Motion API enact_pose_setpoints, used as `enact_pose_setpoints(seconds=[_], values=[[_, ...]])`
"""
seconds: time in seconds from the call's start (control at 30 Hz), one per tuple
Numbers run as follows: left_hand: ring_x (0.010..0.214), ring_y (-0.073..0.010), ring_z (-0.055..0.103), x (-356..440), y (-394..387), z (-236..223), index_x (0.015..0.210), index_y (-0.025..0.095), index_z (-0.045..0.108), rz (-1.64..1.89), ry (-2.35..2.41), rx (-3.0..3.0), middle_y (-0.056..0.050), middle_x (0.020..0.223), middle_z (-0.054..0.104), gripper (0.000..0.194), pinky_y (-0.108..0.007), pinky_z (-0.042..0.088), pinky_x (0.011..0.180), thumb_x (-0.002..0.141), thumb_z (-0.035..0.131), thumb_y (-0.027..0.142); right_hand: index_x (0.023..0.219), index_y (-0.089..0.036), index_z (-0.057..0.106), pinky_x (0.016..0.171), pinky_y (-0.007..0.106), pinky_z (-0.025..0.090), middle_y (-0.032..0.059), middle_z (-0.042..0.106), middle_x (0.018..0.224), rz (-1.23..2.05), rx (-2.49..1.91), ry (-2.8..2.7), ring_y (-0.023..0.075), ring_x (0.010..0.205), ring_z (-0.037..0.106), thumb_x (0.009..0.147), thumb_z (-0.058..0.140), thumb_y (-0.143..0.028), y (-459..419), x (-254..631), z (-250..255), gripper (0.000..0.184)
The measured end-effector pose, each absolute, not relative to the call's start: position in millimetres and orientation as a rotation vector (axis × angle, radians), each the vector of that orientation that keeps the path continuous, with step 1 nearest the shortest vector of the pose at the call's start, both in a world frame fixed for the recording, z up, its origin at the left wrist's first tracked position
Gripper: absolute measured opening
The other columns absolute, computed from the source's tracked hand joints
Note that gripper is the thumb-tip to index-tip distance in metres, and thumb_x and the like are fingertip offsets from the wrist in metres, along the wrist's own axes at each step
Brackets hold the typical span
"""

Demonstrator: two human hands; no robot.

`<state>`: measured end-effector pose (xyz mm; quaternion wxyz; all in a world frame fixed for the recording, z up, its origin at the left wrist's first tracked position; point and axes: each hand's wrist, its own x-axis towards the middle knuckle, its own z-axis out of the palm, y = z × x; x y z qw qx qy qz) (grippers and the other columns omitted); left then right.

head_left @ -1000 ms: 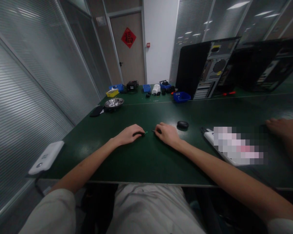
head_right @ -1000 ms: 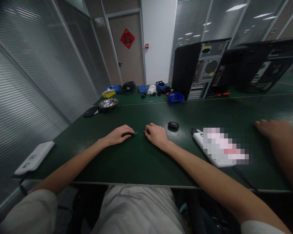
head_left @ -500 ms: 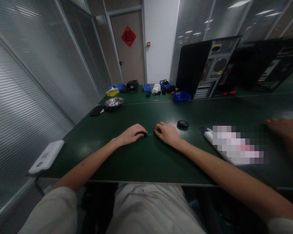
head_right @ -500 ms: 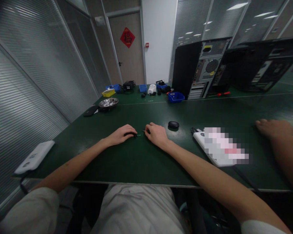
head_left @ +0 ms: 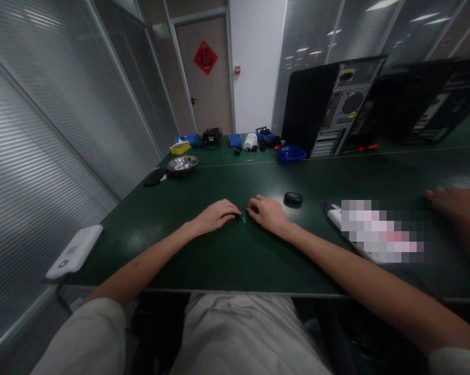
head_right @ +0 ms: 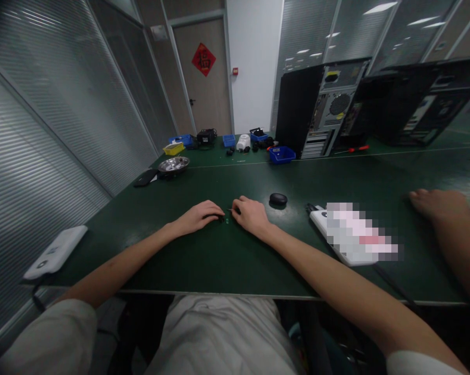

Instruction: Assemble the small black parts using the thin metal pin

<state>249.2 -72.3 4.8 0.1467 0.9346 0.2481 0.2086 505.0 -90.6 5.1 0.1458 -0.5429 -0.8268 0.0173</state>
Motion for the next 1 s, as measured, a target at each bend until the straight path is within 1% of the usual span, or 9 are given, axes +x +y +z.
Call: enact_pose_setpoints(seconds=[0.33, 0.43, 0.53, 0.63, 0.7, 0.8, 0.9, 1.0], values=[[0.13, -0.0207, 0.056, 261, -87, 6, 0.128, 0.022, 0.068, 0.577, 0.533, 2.675, -0.009, 0.132, 0.068, 0.029, -0.041, 0.043, 0.113, 0.103, 0.055, 0.019, 0.103, -0.025, 0.071, 0.062, 0.029, 0.029, 0.0043, 0.068, 0.105, 0.035, -1.545, -2.355, 0.0178, 0.084, 0.061, 0.101, 0.054, -0.039, -87, 504, -1, 0.022], [0.127, -0.0206, 0.058, 267, -90, 7, 0.129, 0.022, 0.066, 0.509, 0.534, 2.716, -0.008, 0.128, 0.069, 0.028, -0.04, 0.044, 0.11, 0.104, 0.053, 0.02, 0.103, -0.025, 0.071, 0.062, 0.029, 0.029, 0.0041, 0.068, 0.105, 0.033, -1.544, -2.353, 0.0178, 0.084, 0.061, 0.101, 0.055, -0.04, -87, 504, -1, 0.022], [0.123, -0.0211, 0.06, 259, -81, 6, 0.13, 0.023, 0.065, 0.469, 0.651, 2.771, -0.008, 0.127, 0.069, 0.029, -0.039, 0.045, 0.108, 0.106, 0.05, 0.025, 0.104, -0.025, 0.07, 0.063, 0.029, 0.03, 0.0044, 0.068, 0.106, 0.045, -1.542, -2.354, 0.018, 0.084, 0.061, 0.102, 0.055, -0.04, -88, 505, 1, 0.022], [0.122, -0.0221, 0.06, 226, -52, 2, 0.138, 0.023, 0.061, 0.467, 0.948, 2.788, -0.009, 0.132, 0.066, 0.035, -0.039, 0.047, 0.106, 0.105, 0.05, 0.027, 0.105, -0.025, 0.07, 0.063, 0.028, 0.032, 0.0046, 0.068, 0.107, 0.067, -1.545, -2.372, 0.0178, 0.084, 0.061, 0.102, 0.055, -0.041, -90, 506, 4, 0.022], [0.123, -0.0237, 0.06, 187, -28, -1, 0.141, 0.021, 0.059, 0.472, 1.264, 2.751, -0.011, 0.135, 0.065, 0.039, -0.04, 0.048, 0.105, 0.103, 0.051, 0.025, 0.106, -0.025, 0.07, 0.063, 0.028, 0.032, 0.0048, 0.067, 0.108, 0.083, -1.544, -2.384, 0.0176, 0.084, 0.061, 0.102, 0.055, -0.041, -90, 506, 5, 0.023], [0.122, -0.0269, 0.061, 109, 1, -6, 0.13, 0.017, 0.068, 0.437, 1.852, 2.571, -0.013, 0.131, 0.067, 0.035, -0.039, 0.046, 0.107, 0.1, 0.052, 0.021, 0.106, -0.024, 0.07, 0.062, 0.028, 0.033, 0.0047, 0.067, 0.108, 0.091, -1.525, -2.385, 0.0174, 0.084, 0.062, 0.102, 0.055, -0.04, -90, 507, 5, 0.023], [0.12, -0.0307, 0.062, 33, 10, -11, 0.129, 0.012, 0.07, 0.436, 2.455, 2.181, -0.017, 0.128, 0.068, 0.038, -0.039, 0.047, 0.105, 0.095, 0.052, 0.017, 0.106, -0.024, 0.07, 0.062, 0.028, 0.034, 0.0042, 0.067, 0.107, 0.104, -1.506, -2.387, 0.017, 0.083, 0.061, 0.102, 0.054, -0.04, -90, 508, 6, 0.023], [0.113, -0.0339, 0.065, -12, 9, -18, 0.128, 0.008, 0.071, 0.531, 2.76, 1.853, -0.021, 0.121, 0.07, 0.041, -0.042, 0.049, 0.101, 0.093, 0.051, 0.017, 0.106, -0.024, 0.07, 0.062, 0.028, 0.035, 0.0045, 0.067, 0.108, 0.117, -1.507, -2.392, 0.0169, 0.083, 0.062, 0.102, 0.054, -0.041, -91, 508, 6, 0.024]])
